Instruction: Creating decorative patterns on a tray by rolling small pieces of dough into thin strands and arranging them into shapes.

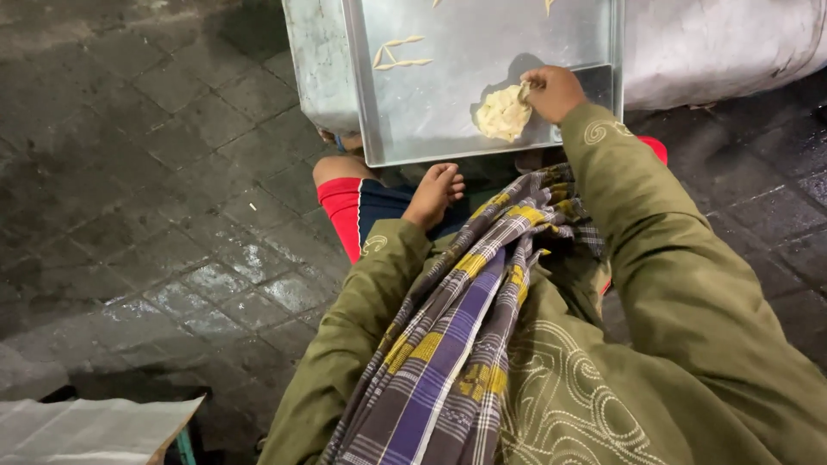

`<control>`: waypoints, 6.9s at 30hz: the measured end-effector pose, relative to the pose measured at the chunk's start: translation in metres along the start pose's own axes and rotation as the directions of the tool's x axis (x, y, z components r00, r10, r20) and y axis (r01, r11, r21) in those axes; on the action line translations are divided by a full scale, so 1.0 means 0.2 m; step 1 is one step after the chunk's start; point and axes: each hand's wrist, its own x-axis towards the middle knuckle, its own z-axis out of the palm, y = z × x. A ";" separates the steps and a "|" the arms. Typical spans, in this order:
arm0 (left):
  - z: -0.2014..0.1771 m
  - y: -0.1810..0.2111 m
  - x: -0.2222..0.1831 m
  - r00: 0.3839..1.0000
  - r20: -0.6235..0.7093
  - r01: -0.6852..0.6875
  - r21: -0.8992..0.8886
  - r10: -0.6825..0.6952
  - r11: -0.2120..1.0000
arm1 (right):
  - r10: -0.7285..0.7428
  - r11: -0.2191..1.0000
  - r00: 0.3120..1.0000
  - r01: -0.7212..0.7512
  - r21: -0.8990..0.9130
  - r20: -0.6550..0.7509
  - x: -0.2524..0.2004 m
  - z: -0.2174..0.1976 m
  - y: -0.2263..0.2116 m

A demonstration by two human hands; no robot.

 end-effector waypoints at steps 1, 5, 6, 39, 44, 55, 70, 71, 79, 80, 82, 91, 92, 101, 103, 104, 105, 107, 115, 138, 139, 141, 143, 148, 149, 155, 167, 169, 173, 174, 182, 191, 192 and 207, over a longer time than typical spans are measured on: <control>0.00 0.01 -0.01 1.000 0.008 0.004 0.013 -0.004 1.000 | -0.129 0.936 0.990 0.143 -0.320 0.065 -0.01 -0.01 -0.02; 0.00 0.00 0.01 1.000 -0.001 0.022 -0.001 -0.022 1.000 | -0.264 0.557 0.923 0.382 -0.737 0.279 0.06 -0.04 0.02; 0.00 -0.01 0.01 1.000 -0.001 0.026 -0.001 -0.026 1.000 | -0.260 0.559 0.924 0.380 -0.737 0.279 0.09 -0.04 0.04; 0.00 -0.01 0.02 0.999 0.044 -0.009 -0.036 0.010 0.999 | 0.014 0.990 0.997 -0.026 -0.142 -0.081 -0.11 -0.22 -0.01; 0.02 0.04 -0.03 0.999 0.040 0.015 0.014 -0.016 1.000 | -0.181 0.896 0.982 0.186 -0.404 0.050 -0.15 -0.08 -0.08; -0.01 0.01 -0.01 1.000 0.025 -0.013 -0.069 0.015 0.998 | -0.200 0.888 0.978 0.159 -0.432 -0.052 0.07 -0.01 0.09; 0.02 0.04 -0.03 0.997 0.077 0.001 -0.063 0.004 0.998 | -0.090 0.916 0.968 -0.013 -0.402 -0.236 -0.05 -0.40 0.31; 0.03 0.04 -0.03 0.996 0.091 -0.003 -0.074 0.010 0.997 | -0.067 0.926 0.964 -0.036 -0.377 -0.256 -0.07 -0.41 0.32; -0.02 -0.02 0.04 0.999 0.047 0.014 -0.027 -0.013 1.000 | -0.146 0.891 0.950 0.004 -0.454 -0.277 -0.07 -0.44 0.37; -0.03 -0.02 0.05 0.999 0.031 0.017 -0.008 -0.016 1.000 | -0.223 0.827 0.933 0.028 -0.562 -0.282 -0.05 -0.43 0.39; -0.01 0.00 0.01 1.000 0.026 0.018 -0.004 -0.018 1.000 | -0.306 0.726 0.919 0.056 -0.686 -0.248 -0.01 -0.39 0.47; 0.14 0.16 -0.14 0.964 0.115 -0.255 0.148 0.239 0.956 | -0.484 0.822 0.863 0.392 -0.414 -0.143 -0.33 -0.16 0.14; 0.22 0.24 -0.23 0.930 0.199 -0.338 0.125 0.310 0.933 | -0.516 0.835 0.854 0.483 -0.262 -0.070 -0.44 -0.11 0.07; 0.44 0.40 -0.42 0.877 0.146 -0.470 0.067 0.457 0.880 | -0.881 0.472 0.454 0.863 -0.177 -0.135 -0.82 0.14 -0.27; 0.43 0.36 -0.43 0.895 0.127 -0.438 0.057 0.428 0.897 | -0.876 0.481 0.464 0.859 -0.175 -0.132 -0.81 0.16 -0.20; 0.43 0.36 -0.42 0.903 0.105 -0.423 0.043 0.417 0.905 | -0.881 0.473 0.457 0.864 -0.173 -0.126 -0.79 0.17 -0.19; 0.42 0.33 -0.39 0.902 0.103 -0.424 0.042 0.418 0.905 | -0.881 0.472 0.456 0.865 -0.172 -0.124 -0.78 0.18 -0.18; 0.40 0.25 -0.34 0.910 0.051 -0.413 0.019 0.411 0.911 | -0.867 0.497 0.483 0.856 -0.141 -0.125 -0.79 0.20 -0.14; 0.37 0.17 -0.23 0.919 0.019 -0.386 -0.153 0.393 0.910 | -0.012 0.473 0.996 0.081 0.877 -0.086 -0.63 0.26 0.06; 0.14 0.01 -0.25 0.973 0.067 -0.212 -0.098 0.219 0.972 | -0.199 0.695 0.977 0.191 -0.693 0.069 0.08 0.01 0.12; 0.15 0.03 -0.26 0.965 0.076 -0.243 -0.091 0.250 0.966 | -0.176 0.732 0.983 0.159 -0.663 0.041 0.07 0.00 0.10; 0.16 0.06 -0.27 0.957 0.084 -0.270 -0.083 0.276 0.959 | -0.149 0.768 0.989 0.127 -0.628 0.017 0.04 -0.04 0.09; 0.18 0.09 -0.26 0.944 0.010 -0.331 0.021 0.331 0.943 | -0.217 0.952 0.974 0.227 -0.206 0.069 0.01 -0.10 0.08; 0.35 0.34 -0.38 0.857 0.027 -0.514 0.106 0.514 0.852 | -0.144 0.985 0.944 0.165 -0.047 0.297 -0.57 -0.06 -0.37; 0.38 0.36 -0.39 0.826 0.059 -0.563 0.141 0.561 0.814 | -0.184 0.982 0.925 0.191 0.012 0.332 -0.65 -0.03 -0.37; 0.39 0.35 -0.45 0.653 0.175 -0.745 0.325 0.737 0.583 | -0.304 0.904 0.923 0.201 0.379 0.238 -0.84 0.03 -0.34; 0.26 0.20 -0.31 0.813 0.078 -0.573 -0.072 0.578 0.816 | -0.082 0.456 0.966 -0.183 0.871 0.246 -0.69 0.26 0.03; 0.19 0.15 -0.24 0.810 0.048 -0.581 -0.068 0.585 0.811 | -0.057 0.520 0.972 -0.167 0.838 0.230 -0.60 0.27 0.12; -0.02 0.02 -0.01 0.848 -0.070 -0.501 0.216 0.526 0.838 | -0.045 0.742 0.989 -0.061 0.668 0.140 -0.54 0.23 0.03; -0.03 -0.01 0.03 0.843 -0.075 -0.508 0.213 0.532 0.835 | -0.052 0.746 0.988 -0.057 0.664 0.144 -0.51 0.23 0.06; -0.11 -0.12 0.15 0.868 -0.115 -0.440 0.274 0.483 0.855 | -0.179 0.921 0.976 0.123 0.369 0.121 -0.38 0.29 0.31; -0.01 -0.02 0.09 0.914 -0.090 -0.316 0.452 0.395 0.834 | -0.196 0.887 0.974 0.128 0.444 0.110 -0.31 0.32 0.42; -0.01 -0.04 0.10 0.914 -0.089 -0.317 0.451 0.395 0.834 | -0.196 0.888 0.975 0.129 0.442 0.110 -0.31 0.31 0.43; 0.00 -0.06 0.11 0.885 -0.048 -0.386 0.480 0.463 0.787 | -0.271 0.945 0.958 0.247 0.213 0.090 -0.38 0.31 0.22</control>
